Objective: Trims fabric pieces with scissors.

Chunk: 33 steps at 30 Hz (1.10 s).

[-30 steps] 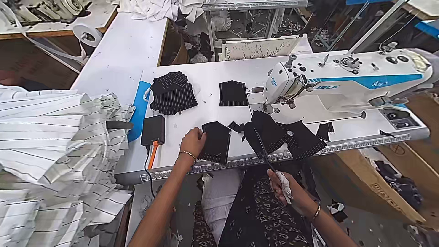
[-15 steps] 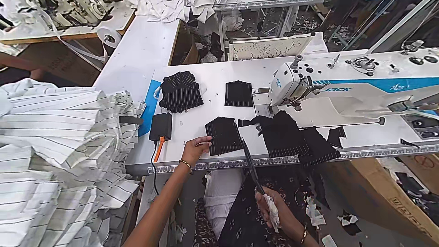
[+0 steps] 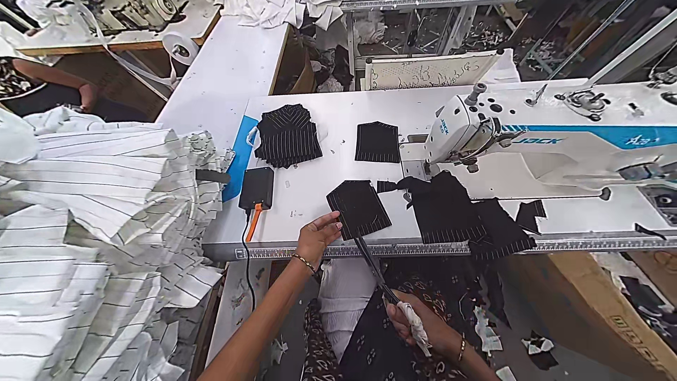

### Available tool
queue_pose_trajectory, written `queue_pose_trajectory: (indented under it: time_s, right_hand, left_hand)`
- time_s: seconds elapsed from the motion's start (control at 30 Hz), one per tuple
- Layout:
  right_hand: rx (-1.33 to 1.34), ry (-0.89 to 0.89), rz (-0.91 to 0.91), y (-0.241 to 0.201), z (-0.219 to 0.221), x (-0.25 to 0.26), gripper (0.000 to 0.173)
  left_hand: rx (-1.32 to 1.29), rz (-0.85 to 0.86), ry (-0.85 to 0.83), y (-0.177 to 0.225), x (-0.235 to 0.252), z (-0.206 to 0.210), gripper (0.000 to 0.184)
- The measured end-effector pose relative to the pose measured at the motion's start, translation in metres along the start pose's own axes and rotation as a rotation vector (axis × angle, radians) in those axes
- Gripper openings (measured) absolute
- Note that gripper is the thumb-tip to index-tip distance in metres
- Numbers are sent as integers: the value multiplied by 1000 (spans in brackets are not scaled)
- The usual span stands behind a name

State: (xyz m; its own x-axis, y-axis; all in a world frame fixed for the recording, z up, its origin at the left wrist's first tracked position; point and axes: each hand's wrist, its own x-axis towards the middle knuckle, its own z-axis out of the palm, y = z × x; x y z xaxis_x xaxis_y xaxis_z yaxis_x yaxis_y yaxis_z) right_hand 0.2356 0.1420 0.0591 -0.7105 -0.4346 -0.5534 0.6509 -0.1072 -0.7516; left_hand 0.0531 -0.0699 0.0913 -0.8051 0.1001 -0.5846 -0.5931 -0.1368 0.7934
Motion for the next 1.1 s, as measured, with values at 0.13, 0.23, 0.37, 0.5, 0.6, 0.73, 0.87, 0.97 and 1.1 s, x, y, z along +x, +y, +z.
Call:
queue_pose_trajectory:
  time_s: [0.13, 0.23, 0.37, 0.5, 0.6, 0.73, 0.87, 0.97, 1.1]
  right_hand:
    - [-102, 66, 16, -4, 6, 12, 37]
    - [-194, 116, 24, -6, 8, 17, 40]
    - [-273, 170, 10, -7, 12, 20, 39]
    - [-265, 231, -41, 1, 16, 22, 37]
    - [-285, 276, -59, 5, 20, 23, 36]
    - [-262, 317, -90, 11, 25, 25, 35]
    - [-215, 302, -86, 12, 25, 25, 36]
    - [-190, 289, -50, 5, 22, 26, 37]
    - [-251, 261, 7, -6, 16, 28, 40]
  left_hand:
    - [66, 82, -13, -5, -6, 5, 31]
    - [116, 138, -20, -6, -9, 6, 33]
    - [130, 183, -27, -13, -9, 7, 36]
    - [62, 206, -15, -21, -7, 8, 38]
    - [23, 219, 3, -26, -7, 11, 40]
    - [5, 249, 4, -30, -6, 14, 43]
    - [32, 277, -2, -33, -4, 15, 48]
    - [133, 334, -73, -37, -4, 11, 53]
    - [251, 321, -211, -36, -4, 7, 69]
